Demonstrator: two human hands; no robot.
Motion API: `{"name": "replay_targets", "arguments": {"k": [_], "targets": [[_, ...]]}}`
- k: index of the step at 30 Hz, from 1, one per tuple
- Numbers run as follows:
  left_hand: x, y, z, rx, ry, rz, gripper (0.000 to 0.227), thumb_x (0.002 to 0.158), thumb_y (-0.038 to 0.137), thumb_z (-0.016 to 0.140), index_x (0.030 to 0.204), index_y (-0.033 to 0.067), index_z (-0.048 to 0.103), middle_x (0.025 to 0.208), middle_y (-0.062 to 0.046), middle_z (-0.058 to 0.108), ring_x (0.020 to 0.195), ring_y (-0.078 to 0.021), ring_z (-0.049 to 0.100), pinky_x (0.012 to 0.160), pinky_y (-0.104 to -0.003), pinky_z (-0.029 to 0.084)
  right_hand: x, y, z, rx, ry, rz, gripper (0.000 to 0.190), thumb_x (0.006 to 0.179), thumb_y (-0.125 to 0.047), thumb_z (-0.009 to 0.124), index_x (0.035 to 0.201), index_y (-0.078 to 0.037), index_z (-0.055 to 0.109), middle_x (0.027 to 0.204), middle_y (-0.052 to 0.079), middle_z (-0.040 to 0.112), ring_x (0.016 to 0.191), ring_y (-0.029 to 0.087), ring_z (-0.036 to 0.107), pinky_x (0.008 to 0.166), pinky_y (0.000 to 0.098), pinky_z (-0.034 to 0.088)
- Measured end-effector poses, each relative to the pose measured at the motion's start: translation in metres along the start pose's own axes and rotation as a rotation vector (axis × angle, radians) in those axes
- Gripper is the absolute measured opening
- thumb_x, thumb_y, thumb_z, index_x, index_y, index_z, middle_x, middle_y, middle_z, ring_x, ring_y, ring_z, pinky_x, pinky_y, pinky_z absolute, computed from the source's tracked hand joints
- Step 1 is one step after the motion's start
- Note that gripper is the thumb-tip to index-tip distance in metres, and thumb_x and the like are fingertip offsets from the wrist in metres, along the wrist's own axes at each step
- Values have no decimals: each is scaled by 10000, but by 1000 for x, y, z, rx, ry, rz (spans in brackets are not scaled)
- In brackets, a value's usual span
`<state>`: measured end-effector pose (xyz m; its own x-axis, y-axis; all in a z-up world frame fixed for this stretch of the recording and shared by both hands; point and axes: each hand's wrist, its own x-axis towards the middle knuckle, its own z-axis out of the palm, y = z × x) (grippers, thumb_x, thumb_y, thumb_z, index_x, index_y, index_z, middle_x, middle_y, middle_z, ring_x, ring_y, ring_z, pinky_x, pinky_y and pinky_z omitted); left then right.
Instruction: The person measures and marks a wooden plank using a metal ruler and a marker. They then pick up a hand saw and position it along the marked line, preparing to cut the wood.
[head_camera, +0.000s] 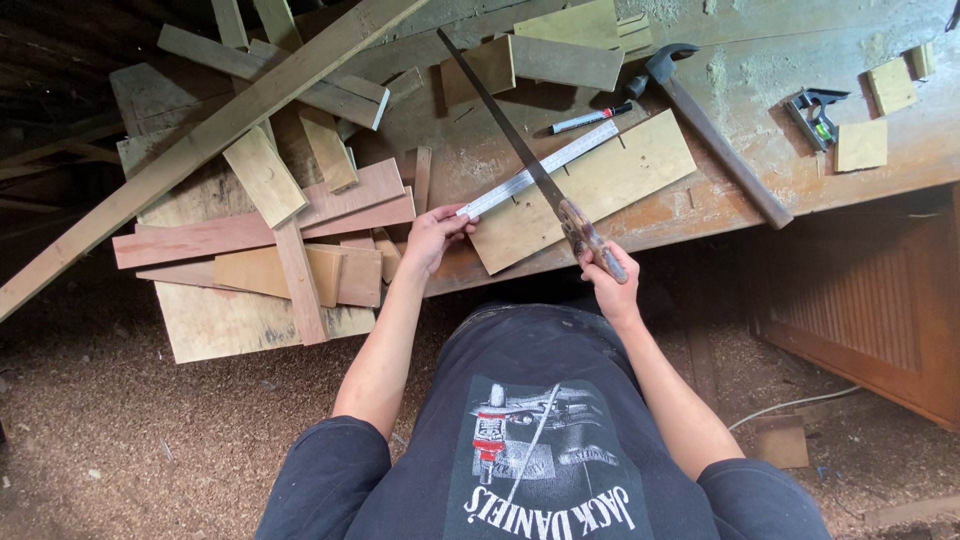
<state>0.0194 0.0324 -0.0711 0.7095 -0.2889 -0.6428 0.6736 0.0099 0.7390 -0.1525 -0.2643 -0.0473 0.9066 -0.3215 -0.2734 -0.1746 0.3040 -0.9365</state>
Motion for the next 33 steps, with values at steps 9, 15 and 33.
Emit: {"name": "replay_targets", "arguments": {"k": [9,15,33], "targets": [[-3,-19,8,140,-9,64,324,965,70,657,1275,-20,689,1018,-74,785,762,-83,682,678,-212,501,2,-5,-20,66,100,-14,206,784,171,591,897,-1,608,820,61,643,702,94,577,618,222,455],[-13,-20,25,255,39,109,310,944,116,684,1232,0,684,978,-59,786,715,-80,658,660,-241,508,3,-4,-39,94,167,-18,177,810,161,585,881,1,606,838,54,650,742,100,621,636,220,497],[-31,42,104,1422,238,691,449,839,410,800,1184,145,690,1189,-34,643,1144,-212,592,929,-439,399,49,-28,-99,110,259,-56,179,818,161,565,886,-4,580,800,69,625,597,93,515,518,209,362]]}}
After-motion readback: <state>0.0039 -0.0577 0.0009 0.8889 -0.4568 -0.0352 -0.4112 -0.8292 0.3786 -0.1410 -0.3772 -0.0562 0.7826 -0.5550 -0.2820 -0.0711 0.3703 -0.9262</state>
